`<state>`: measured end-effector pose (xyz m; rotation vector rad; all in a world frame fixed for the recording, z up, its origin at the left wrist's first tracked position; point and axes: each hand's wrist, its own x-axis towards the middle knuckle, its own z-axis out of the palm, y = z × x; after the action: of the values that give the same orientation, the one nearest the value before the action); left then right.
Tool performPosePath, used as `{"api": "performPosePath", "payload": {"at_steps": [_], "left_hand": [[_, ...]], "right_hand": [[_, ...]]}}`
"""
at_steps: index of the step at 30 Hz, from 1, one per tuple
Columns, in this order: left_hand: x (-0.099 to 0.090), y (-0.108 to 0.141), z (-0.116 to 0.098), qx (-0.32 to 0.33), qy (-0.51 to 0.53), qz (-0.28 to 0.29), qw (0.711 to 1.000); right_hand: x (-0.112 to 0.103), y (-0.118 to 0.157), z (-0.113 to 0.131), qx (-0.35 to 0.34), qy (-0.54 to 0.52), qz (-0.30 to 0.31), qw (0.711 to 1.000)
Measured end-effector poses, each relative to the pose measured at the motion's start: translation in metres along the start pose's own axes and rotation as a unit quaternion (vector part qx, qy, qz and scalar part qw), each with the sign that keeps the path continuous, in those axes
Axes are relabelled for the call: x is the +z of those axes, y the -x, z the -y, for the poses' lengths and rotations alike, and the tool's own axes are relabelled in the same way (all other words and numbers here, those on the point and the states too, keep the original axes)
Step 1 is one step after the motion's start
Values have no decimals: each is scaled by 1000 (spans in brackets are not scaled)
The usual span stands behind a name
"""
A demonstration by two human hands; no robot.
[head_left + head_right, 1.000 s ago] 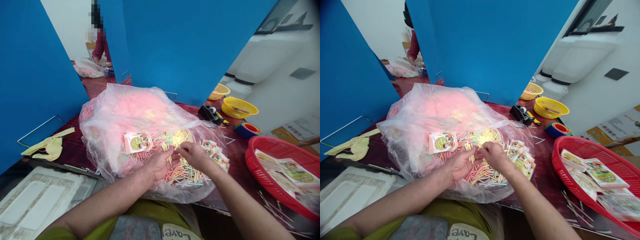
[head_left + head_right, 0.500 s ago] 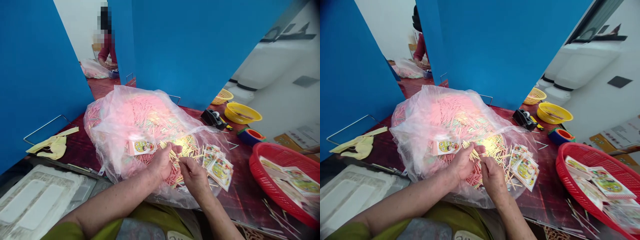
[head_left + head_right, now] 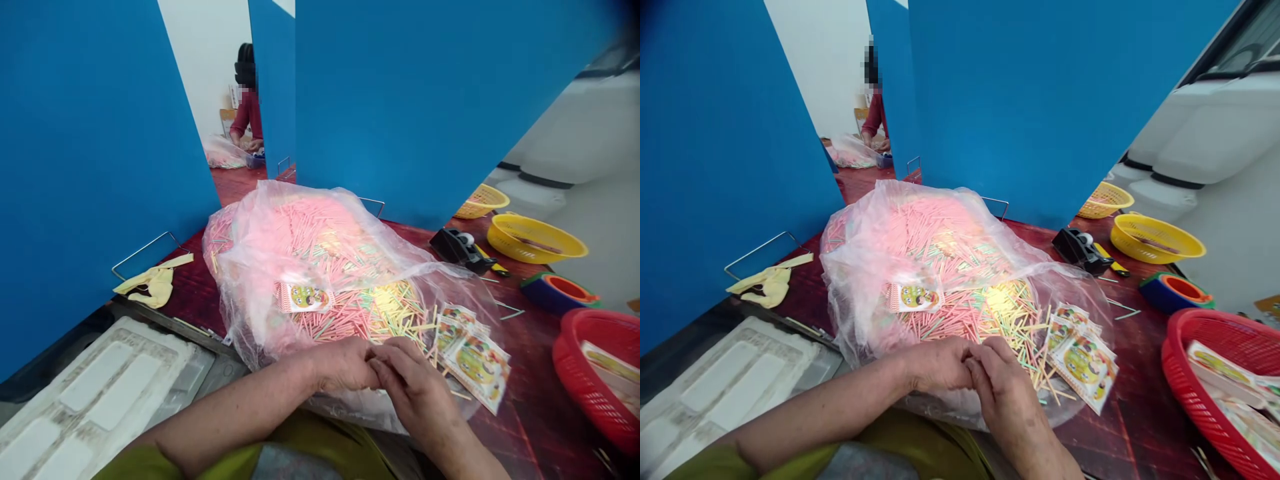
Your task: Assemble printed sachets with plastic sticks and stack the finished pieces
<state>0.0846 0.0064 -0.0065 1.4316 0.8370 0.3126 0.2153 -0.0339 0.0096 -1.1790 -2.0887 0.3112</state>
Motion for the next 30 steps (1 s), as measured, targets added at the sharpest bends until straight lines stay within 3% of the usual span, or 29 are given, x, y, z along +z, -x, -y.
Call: {"api": "performPosePath", "payload": {"at_steps": [4, 6, 8, 11, 13, 16, 20, 23, 26, 28, 30], "left_hand": [[-12, 16, -10, 89, -115, 48, 988], [-26, 28, -17, 132, -177, -30, 975], [-49, 37, -23, 135, -261, -182, 938], [-88, 40, -25, 66, -422, -306, 851], [-109, 34, -23, 11, -474, -320, 820], [-125, 21, -23, -30, -498, -293, 816], [-132, 13, -30, -53, -540, -275, 793], [-138, 16, -39, -68, -555, -261, 787], [-138, 26, -50, -57, -568, -271, 775], [-127, 34, -55, 2, -543, -270, 795], [-106, 37, -55, 86, -454, -245, 852]], "right_hand": [[-12, 7, -5, 34, -66, 35, 997], [-23, 15, -19, 31, -5, -17, 999], [-30, 27, -40, 29, 96, -73, 992], [-28, 45, -69, 35, 142, -27, 989], [-26, 49, -76, 46, 131, -1, 990], [-34, 42, -70, 74, 116, -34, 990], [-50, 31, -54, 78, 86, -78, 990], [-45, 35, -55, 53, 94, -98, 989], [-32, 46, -66, 82, 76, -69, 991], [-28, 52, -71, 131, 52, -55, 988], [-31, 55, -69, 193, -11, -76, 978]]}}
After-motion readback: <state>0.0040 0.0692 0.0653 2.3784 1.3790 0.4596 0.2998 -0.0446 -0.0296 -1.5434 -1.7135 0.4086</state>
